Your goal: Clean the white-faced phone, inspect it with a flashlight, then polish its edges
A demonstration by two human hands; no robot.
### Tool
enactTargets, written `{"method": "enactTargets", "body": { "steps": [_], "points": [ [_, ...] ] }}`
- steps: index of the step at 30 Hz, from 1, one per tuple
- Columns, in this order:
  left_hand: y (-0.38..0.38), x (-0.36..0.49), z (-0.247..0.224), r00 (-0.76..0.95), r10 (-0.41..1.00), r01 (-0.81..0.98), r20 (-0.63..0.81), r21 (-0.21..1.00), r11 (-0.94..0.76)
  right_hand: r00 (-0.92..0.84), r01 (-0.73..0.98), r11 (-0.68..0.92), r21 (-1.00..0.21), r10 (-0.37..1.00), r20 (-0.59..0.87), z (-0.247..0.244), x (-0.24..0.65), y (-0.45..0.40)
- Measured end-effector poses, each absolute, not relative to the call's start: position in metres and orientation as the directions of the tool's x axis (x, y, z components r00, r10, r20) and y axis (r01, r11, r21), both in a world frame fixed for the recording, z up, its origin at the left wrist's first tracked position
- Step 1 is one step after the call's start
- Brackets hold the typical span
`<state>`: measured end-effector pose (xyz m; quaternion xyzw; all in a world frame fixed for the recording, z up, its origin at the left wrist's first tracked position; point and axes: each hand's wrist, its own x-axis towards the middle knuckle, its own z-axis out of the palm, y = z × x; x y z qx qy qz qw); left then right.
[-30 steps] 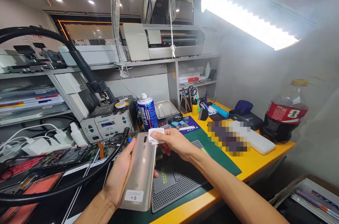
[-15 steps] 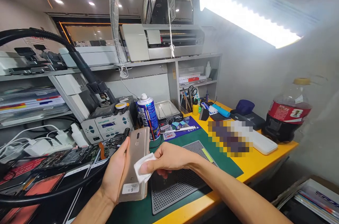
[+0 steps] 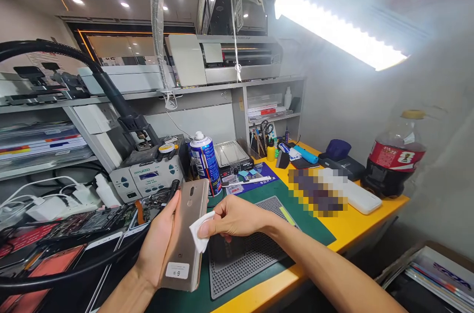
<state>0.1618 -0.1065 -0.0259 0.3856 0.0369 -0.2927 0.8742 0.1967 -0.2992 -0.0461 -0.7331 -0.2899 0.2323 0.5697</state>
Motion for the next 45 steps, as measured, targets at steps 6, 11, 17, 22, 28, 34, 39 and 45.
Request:
{"method": "enactTargets", "body": {
  "steps": [6, 11, 17, 22, 28, 34, 39, 45],
  "points": [
    [-0.102, 0.161, -0.027, 0.827, -0.431, 0.530, -0.360, 0.753, 0.389, 0.765, 0.184, -0.085, -0.979, 0.638, 0.088, -0.043, 0.201, -0.302],
    [-0.102, 0.160, -0.027, 0.785, -0.528, 0.563, -0.323, 0.728, 0.391, 0.831, 0.149, -0.014, -0.989, 0.544, 0.117, -0.043, 0.205, -0.303],
    [-0.103, 0.158, -0.028, 0.807, -0.498, 0.549, -0.317, 0.714, 0.435, 0.872, 0.091, 0.118, -0.989, 0.470, 0.136, -0.036, 0.206, -0.304],
    [-0.106, 0.157, -0.026, 0.827, -0.444, 0.527, -0.345, 0.751, 0.398, 0.861, 0.086, 0.181, -0.980, 0.481, 0.164, -0.035, 0.208, -0.306],
    [-0.106, 0.157, -0.022, 0.768, -0.531, 0.579, -0.357, 0.741, 0.340, 0.889, 0.045, 0.142, -0.989, 0.446, 0.105, -0.033, 0.211, -0.308],
    [-0.102, 0.161, -0.025, 0.744, -0.582, 0.603, -0.329, 0.704, 0.374, 0.911, 0.006, 0.103, -0.995, 0.410, 0.048, -0.032, 0.212, -0.311],
    [-0.103, 0.158, -0.023, 0.746, -0.608, 0.581, -0.271, 0.710, 0.398, 0.919, 0.032, 0.102, -0.994, 0.388, 0.069, -0.032, 0.211, -0.312],
    [-0.109, 0.155, -0.024, 0.758, -0.601, 0.566, -0.255, 0.714, 0.411, 0.927, 0.075, 0.065, -0.995, 0.363, 0.093, -0.036, 0.211, -0.306]
  ]
}}
